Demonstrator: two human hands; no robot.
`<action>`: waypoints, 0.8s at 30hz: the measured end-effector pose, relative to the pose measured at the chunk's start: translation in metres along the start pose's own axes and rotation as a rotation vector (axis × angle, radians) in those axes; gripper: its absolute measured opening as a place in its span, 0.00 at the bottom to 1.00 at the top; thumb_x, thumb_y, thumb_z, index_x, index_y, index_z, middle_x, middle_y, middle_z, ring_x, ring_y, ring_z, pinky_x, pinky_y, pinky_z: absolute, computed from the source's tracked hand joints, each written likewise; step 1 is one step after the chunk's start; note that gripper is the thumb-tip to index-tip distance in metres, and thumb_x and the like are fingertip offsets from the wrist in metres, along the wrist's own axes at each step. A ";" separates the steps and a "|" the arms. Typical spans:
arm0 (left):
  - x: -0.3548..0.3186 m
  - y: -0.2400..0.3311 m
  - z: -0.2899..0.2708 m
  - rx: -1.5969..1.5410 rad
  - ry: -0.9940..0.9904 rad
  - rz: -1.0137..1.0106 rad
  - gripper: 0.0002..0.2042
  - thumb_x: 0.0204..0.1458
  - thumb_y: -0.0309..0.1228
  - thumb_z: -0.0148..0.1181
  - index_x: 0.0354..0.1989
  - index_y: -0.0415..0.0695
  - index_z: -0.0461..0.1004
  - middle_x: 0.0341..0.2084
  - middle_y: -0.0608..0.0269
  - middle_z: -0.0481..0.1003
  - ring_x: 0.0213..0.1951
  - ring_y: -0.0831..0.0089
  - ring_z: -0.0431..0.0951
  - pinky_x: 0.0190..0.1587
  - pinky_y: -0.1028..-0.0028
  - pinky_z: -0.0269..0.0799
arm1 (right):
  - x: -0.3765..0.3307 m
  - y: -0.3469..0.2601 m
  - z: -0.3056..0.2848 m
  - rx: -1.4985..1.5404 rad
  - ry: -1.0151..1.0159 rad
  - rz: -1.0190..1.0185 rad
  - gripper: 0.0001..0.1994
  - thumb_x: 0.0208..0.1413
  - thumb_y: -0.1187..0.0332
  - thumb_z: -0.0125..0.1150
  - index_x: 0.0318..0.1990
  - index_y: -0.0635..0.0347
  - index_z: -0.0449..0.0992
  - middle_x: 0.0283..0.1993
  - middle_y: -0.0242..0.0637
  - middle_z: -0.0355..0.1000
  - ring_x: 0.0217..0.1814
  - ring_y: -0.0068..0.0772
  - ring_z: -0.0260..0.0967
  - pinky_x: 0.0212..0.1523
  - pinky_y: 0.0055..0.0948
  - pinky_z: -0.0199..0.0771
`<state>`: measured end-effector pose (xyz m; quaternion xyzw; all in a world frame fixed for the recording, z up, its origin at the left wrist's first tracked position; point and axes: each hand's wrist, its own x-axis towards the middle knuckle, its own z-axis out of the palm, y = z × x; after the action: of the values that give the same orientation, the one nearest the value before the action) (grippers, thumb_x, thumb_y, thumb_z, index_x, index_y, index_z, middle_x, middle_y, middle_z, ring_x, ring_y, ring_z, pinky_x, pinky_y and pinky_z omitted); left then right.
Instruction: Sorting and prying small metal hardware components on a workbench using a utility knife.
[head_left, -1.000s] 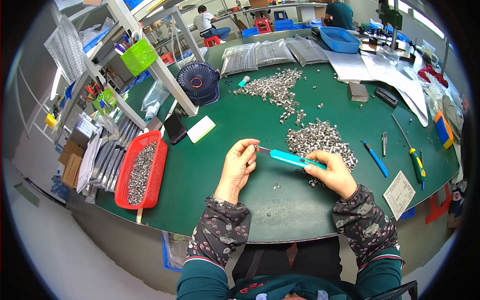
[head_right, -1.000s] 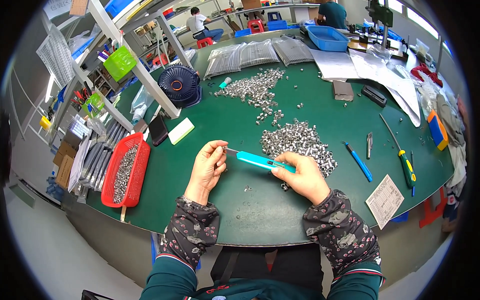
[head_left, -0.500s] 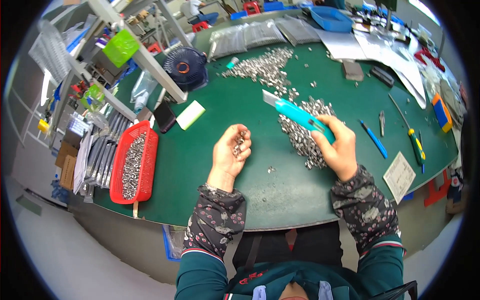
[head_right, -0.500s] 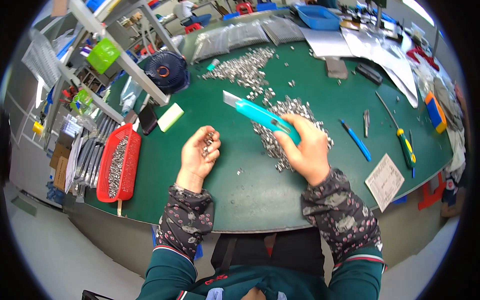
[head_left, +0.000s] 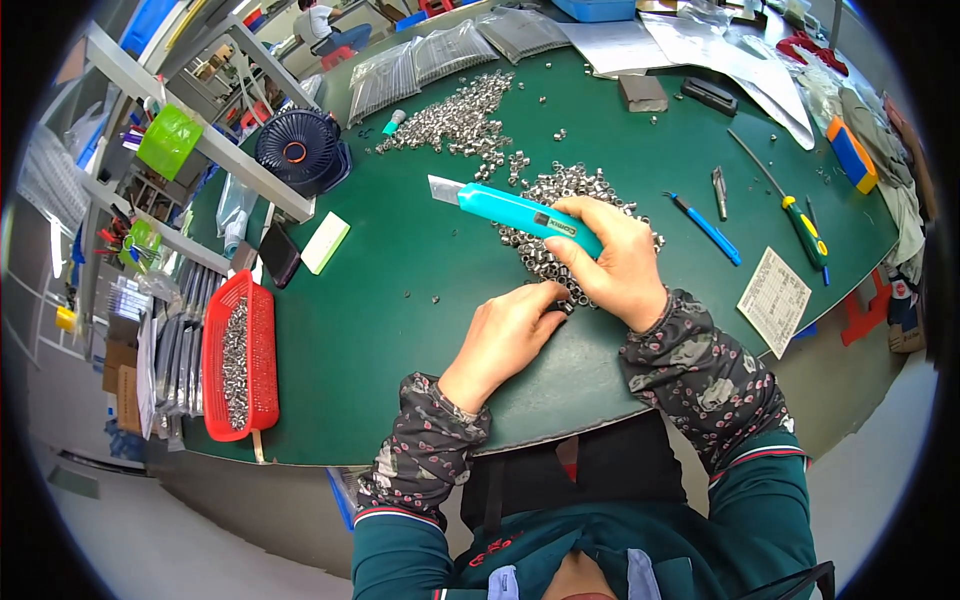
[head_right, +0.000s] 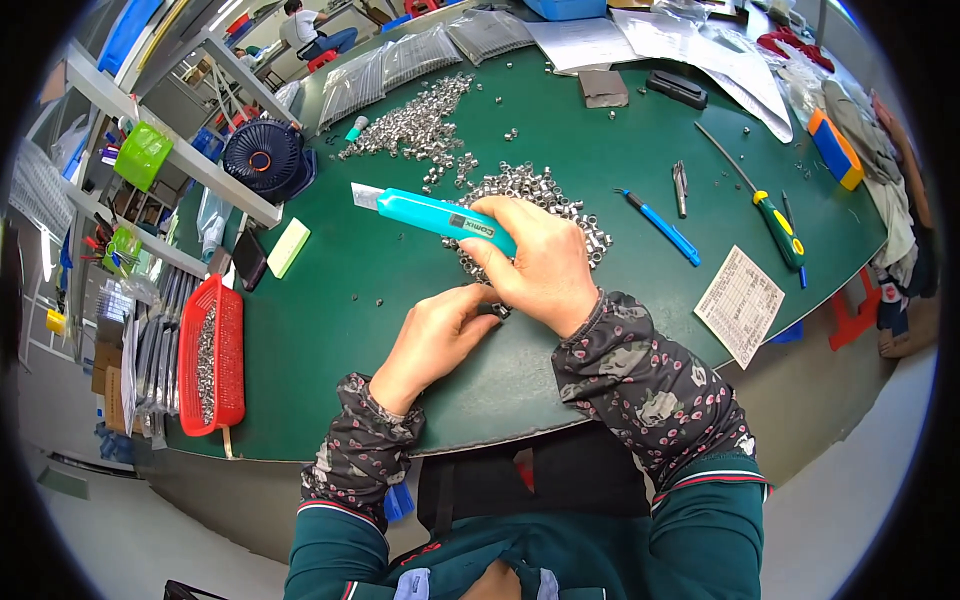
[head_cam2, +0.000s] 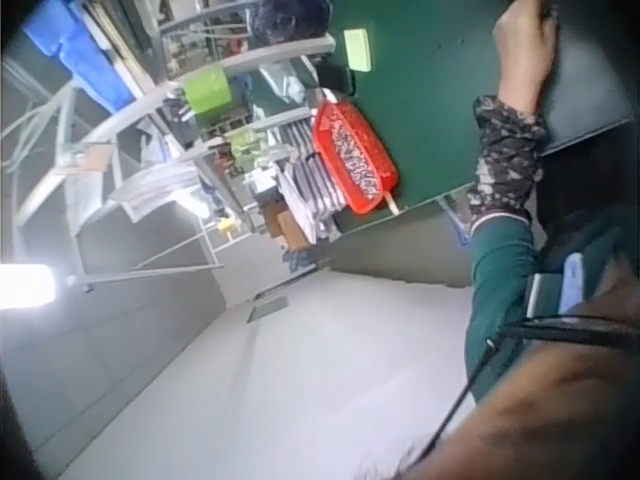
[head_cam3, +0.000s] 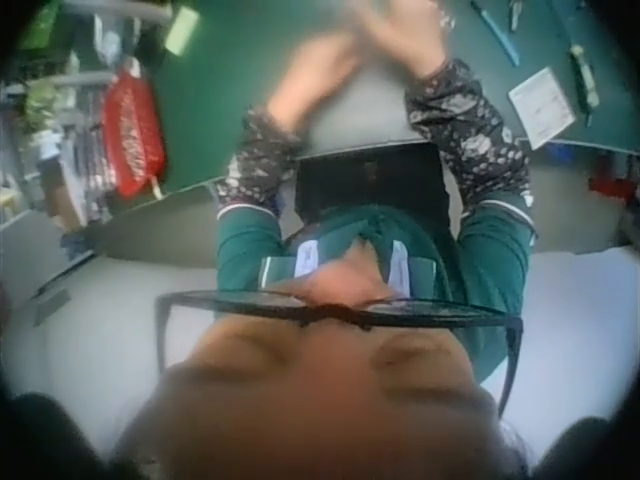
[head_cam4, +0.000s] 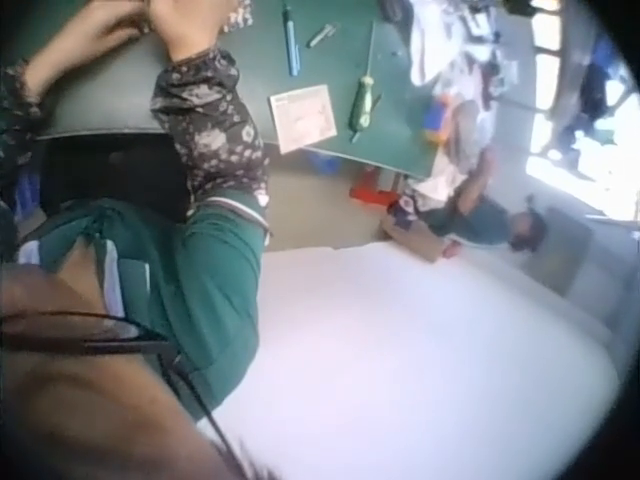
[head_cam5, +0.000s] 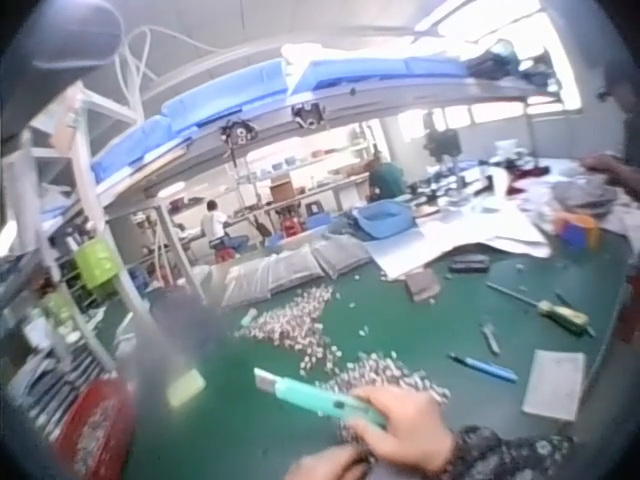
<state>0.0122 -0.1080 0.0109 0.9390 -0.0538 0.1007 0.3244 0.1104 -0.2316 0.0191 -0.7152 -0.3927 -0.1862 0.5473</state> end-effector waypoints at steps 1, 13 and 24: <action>0.000 -0.004 0.002 0.026 0.021 0.048 0.09 0.42 0.25 0.58 0.34 0.43 0.70 0.26 0.57 0.73 0.30 0.61 0.74 0.31 0.68 0.69 | 0.000 0.000 0.001 -0.003 -0.003 -0.001 0.14 0.43 0.67 0.61 0.38 0.61 0.72 0.32 0.42 0.71 0.31 0.42 0.71 0.30 0.31 0.71; 0.002 -0.022 -0.009 -0.159 0.129 -0.085 0.07 0.47 0.27 0.57 0.31 0.39 0.67 0.24 0.62 0.72 0.26 0.70 0.74 0.28 0.73 0.68 | 0.003 0.000 0.002 0.011 -0.032 0.000 0.14 0.42 0.70 0.62 0.38 0.65 0.72 0.33 0.45 0.71 0.33 0.39 0.71 0.34 0.29 0.69; -0.014 -0.074 -0.061 -1.567 0.377 -0.311 0.04 0.55 0.27 0.48 0.37 0.42 0.68 0.27 0.62 0.69 0.16 0.86 0.57 0.11 0.88 0.48 | -0.002 0.000 0.000 0.003 -0.153 0.010 0.13 0.43 0.66 0.62 0.36 0.62 0.73 0.29 0.42 0.72 0.29 0.41 0.71 0.30 0.31 0.69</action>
<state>0.0011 -0.0117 0.0107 0.4039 0.0778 0.1437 0.9001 0.1092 -0.2320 0.0173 -0.7286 -0.4301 -0.1277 0.5175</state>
